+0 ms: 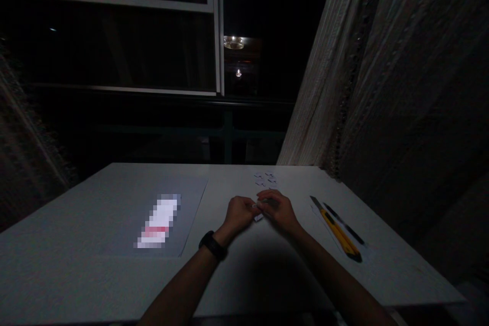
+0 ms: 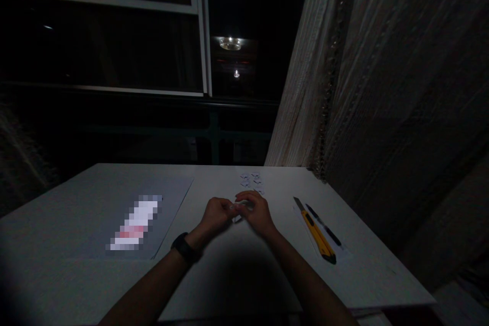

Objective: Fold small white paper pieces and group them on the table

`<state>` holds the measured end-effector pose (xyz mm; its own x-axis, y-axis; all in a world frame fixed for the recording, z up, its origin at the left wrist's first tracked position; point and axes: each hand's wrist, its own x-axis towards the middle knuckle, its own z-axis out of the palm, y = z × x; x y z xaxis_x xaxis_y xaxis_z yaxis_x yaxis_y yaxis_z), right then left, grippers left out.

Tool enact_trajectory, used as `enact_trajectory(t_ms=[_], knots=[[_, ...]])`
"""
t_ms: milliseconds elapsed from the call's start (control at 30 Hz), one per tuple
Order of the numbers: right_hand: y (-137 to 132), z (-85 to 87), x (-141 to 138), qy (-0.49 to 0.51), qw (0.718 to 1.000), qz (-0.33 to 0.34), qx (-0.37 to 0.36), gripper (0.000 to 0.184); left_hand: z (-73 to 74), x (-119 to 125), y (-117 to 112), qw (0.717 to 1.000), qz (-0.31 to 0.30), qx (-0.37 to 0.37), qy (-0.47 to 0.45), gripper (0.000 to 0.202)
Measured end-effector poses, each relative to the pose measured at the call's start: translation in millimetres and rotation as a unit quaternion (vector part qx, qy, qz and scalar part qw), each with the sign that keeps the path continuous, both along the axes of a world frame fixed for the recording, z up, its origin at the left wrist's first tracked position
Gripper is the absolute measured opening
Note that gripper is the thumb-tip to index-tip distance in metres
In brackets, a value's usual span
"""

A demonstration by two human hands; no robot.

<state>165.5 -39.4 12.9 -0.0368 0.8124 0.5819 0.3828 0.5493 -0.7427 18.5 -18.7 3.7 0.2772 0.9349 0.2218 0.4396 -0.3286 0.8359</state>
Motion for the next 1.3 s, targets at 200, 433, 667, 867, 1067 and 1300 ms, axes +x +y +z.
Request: enact_trajectory(t_ms=[200, 433, 667, 867, 1067, 1300], knots=[[-0.7, 3.7, -6.1, -0.016, 0.997, 0.022, 0.078, 0.007, 5.3, -0.1, -7.3, 0.975, 0.024, 0.16, 0.154, 0.021], [-1.2, 3.0, -8.1, 0.012, 0.998, 0.025, 0.052, 0.005, 3.2, 1.0, -10.0, 0.95, 0.032, 0.244, 0.193, 0.022], [-5.9, 6.0, -11.5, -0.018, 0.996, -0.004, 0.092, 0.005, 1.1, 0.9, -7.8, 0.963, 0.061, 0.224, 0.137, 0.015], [-5.9, 5.8, -10.4, 0.027, 0.996, 0.012, 0.083, 0.006, 3.9, 0.1, -10.6, 0.962, 0.035, 0.255, 0.092, 0.016], [-1.9, 3.5, -7.1, 0.075, 0.996, 0.028, 0.027, 0.012, 5.8, 0.2, -13.1, 0.959, 0.024, 0.264, 0.102, 0.018], [-4.7, 4.3, -10.1, 0.047, 0.998, -0.012, 0.036, 0.008, 7.0, 0.9, -8.1, 0.966, 0.033, 0.203, 0.158, 0.019]])
